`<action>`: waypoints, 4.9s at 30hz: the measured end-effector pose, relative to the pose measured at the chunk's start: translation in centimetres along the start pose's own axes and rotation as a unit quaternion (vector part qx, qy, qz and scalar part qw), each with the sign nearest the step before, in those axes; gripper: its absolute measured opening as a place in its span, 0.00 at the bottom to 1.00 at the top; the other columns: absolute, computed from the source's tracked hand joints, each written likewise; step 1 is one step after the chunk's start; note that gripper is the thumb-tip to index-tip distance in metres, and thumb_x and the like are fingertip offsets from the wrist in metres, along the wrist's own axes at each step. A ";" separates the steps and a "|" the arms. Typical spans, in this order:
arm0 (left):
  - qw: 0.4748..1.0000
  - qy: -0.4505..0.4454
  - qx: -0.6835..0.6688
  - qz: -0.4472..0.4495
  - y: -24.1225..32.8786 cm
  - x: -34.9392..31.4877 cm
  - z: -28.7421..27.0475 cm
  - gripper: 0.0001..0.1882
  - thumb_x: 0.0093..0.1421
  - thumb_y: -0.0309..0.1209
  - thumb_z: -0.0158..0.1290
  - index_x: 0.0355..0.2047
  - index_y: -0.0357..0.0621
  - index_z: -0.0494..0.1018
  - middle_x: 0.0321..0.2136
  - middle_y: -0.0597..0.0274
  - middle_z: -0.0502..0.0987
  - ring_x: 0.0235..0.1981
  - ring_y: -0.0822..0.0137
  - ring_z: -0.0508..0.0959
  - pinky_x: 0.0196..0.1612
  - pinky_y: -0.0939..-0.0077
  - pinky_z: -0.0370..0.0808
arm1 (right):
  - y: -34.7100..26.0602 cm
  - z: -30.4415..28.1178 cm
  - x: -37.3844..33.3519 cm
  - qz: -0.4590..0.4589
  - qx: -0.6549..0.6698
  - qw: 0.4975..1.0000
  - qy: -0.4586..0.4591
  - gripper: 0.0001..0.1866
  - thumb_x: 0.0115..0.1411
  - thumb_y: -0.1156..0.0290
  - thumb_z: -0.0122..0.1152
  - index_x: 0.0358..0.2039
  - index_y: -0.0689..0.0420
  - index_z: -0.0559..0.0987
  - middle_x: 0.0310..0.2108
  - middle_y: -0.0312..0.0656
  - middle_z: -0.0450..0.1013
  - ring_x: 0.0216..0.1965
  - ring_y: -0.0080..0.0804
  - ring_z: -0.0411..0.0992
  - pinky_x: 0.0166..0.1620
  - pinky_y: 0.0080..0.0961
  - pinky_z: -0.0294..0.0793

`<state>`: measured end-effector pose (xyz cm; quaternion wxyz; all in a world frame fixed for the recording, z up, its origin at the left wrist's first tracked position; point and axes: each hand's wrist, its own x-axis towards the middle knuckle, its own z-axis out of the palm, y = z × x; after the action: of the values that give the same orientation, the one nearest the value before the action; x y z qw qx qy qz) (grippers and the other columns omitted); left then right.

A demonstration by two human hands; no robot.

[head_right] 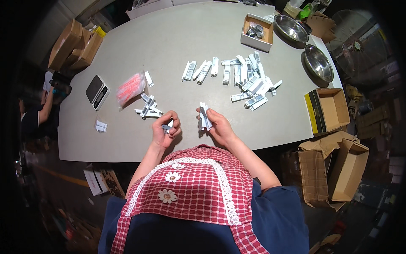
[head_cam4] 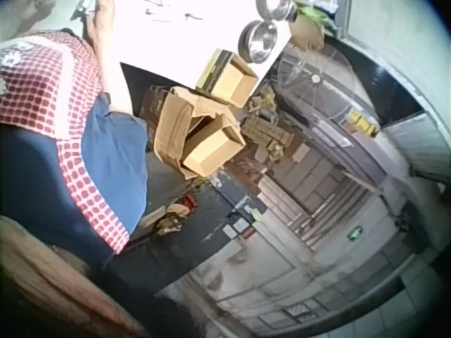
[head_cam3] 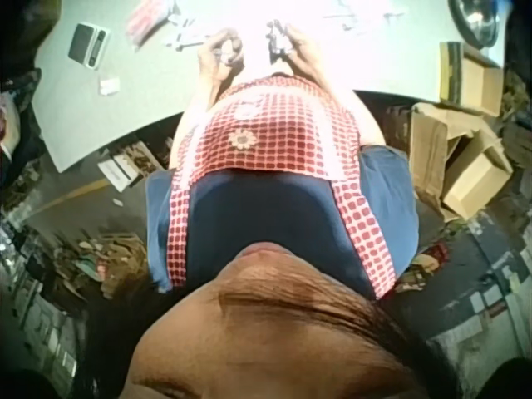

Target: The person unpacks plastic catches and metal plates from bags onto the table, then assembles the catches by fitting the metal plates into the plastic latch housings by hand.

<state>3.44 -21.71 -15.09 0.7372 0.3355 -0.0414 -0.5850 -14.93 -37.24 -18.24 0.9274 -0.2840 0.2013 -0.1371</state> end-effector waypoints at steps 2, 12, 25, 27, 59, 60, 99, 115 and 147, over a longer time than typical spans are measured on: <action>0.992 0.022 0.118 -0.039 -0.3 -0.1 1.0 0.14 0.72 0.38 0.50 0.36 0.39 0.73 0.18 0.69 0.67 0.12 0.80 0.58 0.15 0.85 0.52 | 0.2 -0.1 -0.1 0.003 -0.018 1.000 -0.002 0.22 0.76 0.60 0.47 0.60 0.63 0.72 0.44 0.41 0.76 0.41 0.26 0.75 0.46 0.24 0.75; 0.947 0.013 0.304 -0.105 -2.8 1.9 2.9 0.19 0.74 0.47 0.46 0.33 0.46 0.72 0.14 0.79 0.58 0.13 0.83 0.54 0.16 0.83 0.49 | 1.4 0.4 0.4 -0.047 -0.216 0.975 0.001 0.21 0.75 0.63 0.50 0.63 0.60 0.71 0.47 0.33 0.75 0.45 0.18 0.70 0.47 0.17 0.70; 0.734 -0.075 0.622 0.262 -5.3 3.9 -0.9 0.02 0.58 0.21 0.57 0.31 0.42 0.77 0.22 0.64 0.73 0.21 0.69 0.73 0.24 0.72 0.72 | 3.5 -3.1 0.8 -0.039 -0.201 0.979 0.018 0.21 0.73 0.64 0.54 0.61 0.61 0.71 0.45 0.34 0.75 0.42 0.20 0.71 0.45 0.20 0.70; 0.923 0.055 0.381 0.006 -5.0 3.2 1.5 0.10 0.62 0.31 0.51 0.25 0.41 0.75 0.19 0.68 0.75 0.17 0.75 0.70 0.19 0.76 0.67 | 3.7 -3.0 0.7 -0.096 -0.205 0.973 0.032 0.18 0.73 0.63 0.55 0.57 0.59 0.73 0.41 0.33 0.75 0.39 0.21 0.71 0.42 0.20 0.70; 0.722 0.009 0.687 0.081 -5.3 1.3 1.6 0.17 0.61 0.44 0.57 0.35 0.40 0.74 0.28 0.47 0.81 0.31 0.45 0.81 0.36 0.51 0.75 | 2.1 -0.9 1.6 -0.073 -0.240 0.968 0.028 0.13 0.72 0.68 0.57 0.53 0.58 0.72 0.40 0.35 0.72 0.38 0.21 0.70 0.41 0.21 0.71; 0.702 -0.007 0.707 0.083 -5.3 1.3 1.5 0.17 0.62 0.44 0.57 0.35 0.40 0.74 0.28 0.47 0.81 0.31 0.44 0.81 0.36 0.51 0.75 | 2.7 -2.0 2.2 -0.102 -0.267 0.957 0.041 0.15 0.72 0.68 0.57 0.55 0.59 0.72 0.41 0.36 0.74 0.38 0.23 0.70 0.40 0.23 0.72; 0.975 -0.112 0.182 -0.053 -4.6 0.1 0.3 0.22 0.70 0.44 0.50 0.29 0.37 0.77 0.18 0.65 0.73 0.15 0.81 0.64 0.19 0.87 0.56 | -4.2 5.5 9.1 -0.095 -0.407 0.908 -0.018 0.37 0.66 0.58 0.64 0.68 0.65 0.65 0.67 0.56 0.64 0.67 0.41 0.63 0.67 0.34 0.63; 0.980 -0.074 -0.127 -0.137 -4.5 2.3 -2.9 0.14 0.72 0.38 0.43 0.33 0.42 0.70 0.13 0.70 0.60 0.11 0.76 0.58 0.12 0.81 0.53 | -1.5 1.1 11.2 -0.410 -0.808 0.422 -0.040 0.17 0.60 0.68 0.62 0.47 0.62 0.74 0.48 0.57 0.73 0.56 0.53 0.70 0.70 0.56 0.54; 0.825 0.068 0.540 0.155 -2.3 0.6 4.9 0.18 0.61 0.35 0.66 0.20 0.41 0.72 0.17 0.76 0.68 0.22 0.83 0.62 0.24 0.80 0.57 | -3.2 0.2 -2.8 0.142 -0.095 0.984 -0.059 0.17 0.66 0.63 0.63 0.47 0.65 0.76 0.23 0.33 0.72 0.14 0.13 0.59 0.19 0.12 0.53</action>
<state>-0.53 -24.61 -12.76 0.5203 0.7081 -0.3513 -0.3232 -17.73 -38.68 -15.39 0.9166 -0.3465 0.1969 0.0326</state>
